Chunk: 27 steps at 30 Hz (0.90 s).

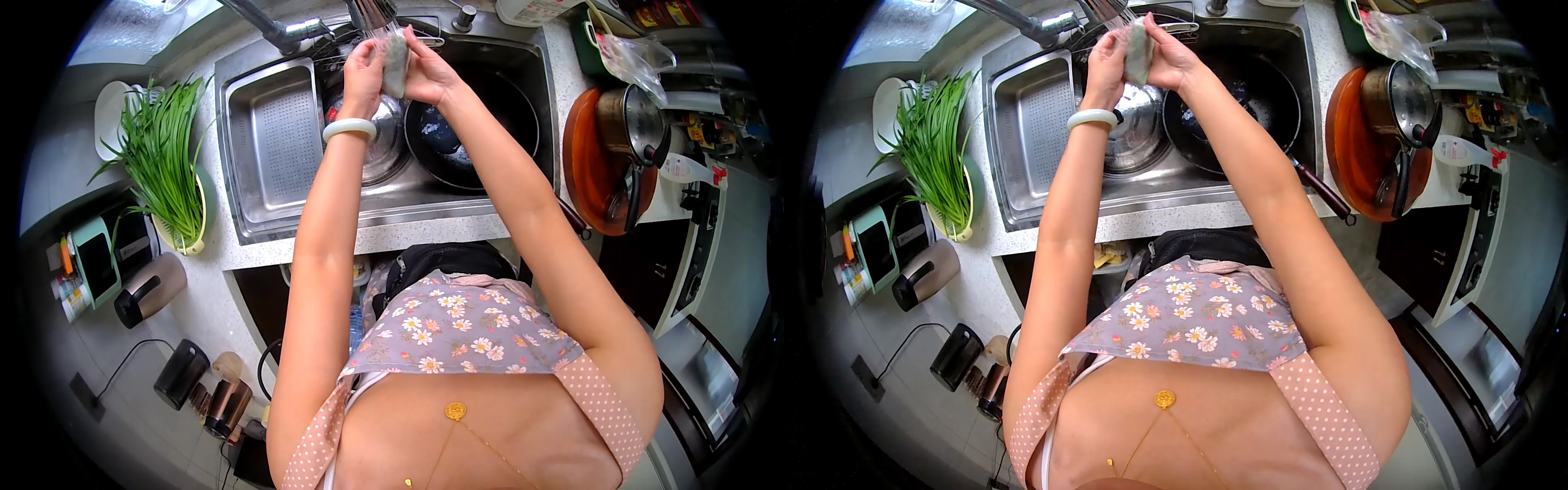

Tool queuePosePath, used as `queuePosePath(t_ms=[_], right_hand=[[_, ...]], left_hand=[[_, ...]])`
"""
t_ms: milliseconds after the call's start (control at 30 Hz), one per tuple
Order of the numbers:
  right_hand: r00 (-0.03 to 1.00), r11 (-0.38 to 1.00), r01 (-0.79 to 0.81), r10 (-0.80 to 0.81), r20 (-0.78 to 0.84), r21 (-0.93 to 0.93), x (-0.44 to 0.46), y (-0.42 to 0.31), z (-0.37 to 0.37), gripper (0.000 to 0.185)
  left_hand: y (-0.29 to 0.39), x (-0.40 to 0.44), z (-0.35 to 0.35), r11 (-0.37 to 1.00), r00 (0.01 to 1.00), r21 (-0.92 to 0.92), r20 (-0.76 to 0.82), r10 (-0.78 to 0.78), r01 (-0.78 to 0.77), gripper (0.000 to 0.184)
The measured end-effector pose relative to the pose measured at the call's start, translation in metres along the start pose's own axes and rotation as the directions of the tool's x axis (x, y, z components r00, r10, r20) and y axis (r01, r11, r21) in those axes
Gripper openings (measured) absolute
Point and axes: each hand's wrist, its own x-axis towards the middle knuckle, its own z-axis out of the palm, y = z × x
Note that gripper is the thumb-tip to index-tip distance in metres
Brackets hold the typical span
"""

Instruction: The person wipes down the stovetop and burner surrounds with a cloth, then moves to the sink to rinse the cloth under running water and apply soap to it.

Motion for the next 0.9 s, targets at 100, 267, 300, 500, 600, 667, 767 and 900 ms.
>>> queuePosePath(t_ms=[100,267,300,500,600,667,767,900], right_hand=[[0.993,0.999,-0.008,0.013,-0.115,0.047,-0.009,0.007,0.022,0.050],[0.996,0.996,0.050,-0.045,-0.071,0.068,-0.006,0.011,0.037,0.047],[1.000,0.996,0.018,-0.017,-0.010,0.092,-0.004,0.009,0.037,0.048],[1.000,0.987,-0.024,0.026,-0.012,0.158,0.044,0.004,-0.015,0.037],[0.902,0.965,0.001,-0.114,-0.416,-0.261,0.048,0.006,0.004,0.039],[0.893,0.944,0.078,-0.209,-0.399,-0.320,0.051,-0.001,-0.007,0.037],[0.979,0.919,0.202,-0.190,0.069,-0.339,0.049,-0.015,-0.029,0.036],[0.949,0.807,0.184,-0.296,-0.113,-0.561,0.020,-0.010,0.008,0.037]], left_hand=[[0.008,0.000,-0.005,0.737,0.900,0.588,-0.036,0.434,-0.332,0.023],[0.013,-0.014,-0.007,0.873,0.800,0.399,-0.405,0.442,-0.280,0.025],[0.006,-0.012,-0.012,0.942,0.796,0.189,-0.502,0.337,-0.279,0.024],[0.006,-0.039,0.007,0.994,0.944,-0.056,-0.322,0.067,-0.090,0.027],[-0.007,-0.043,0.012,0.998,0.983,-0.017,-0.175,0.062,-0.066,0.033],[-0.003,-0.048,0.019,0.987,0.993,-0.158,-0.111,-0.037,0.020,0.036],[0.008,-0.046,0.019,0.958,0.986,-0.235,0.003,-0.168,0.164,0.037],[0.004,-0.029,-0.002,0.996,0.997,0.039,-0.012,-0.079,0.080,0.030]])
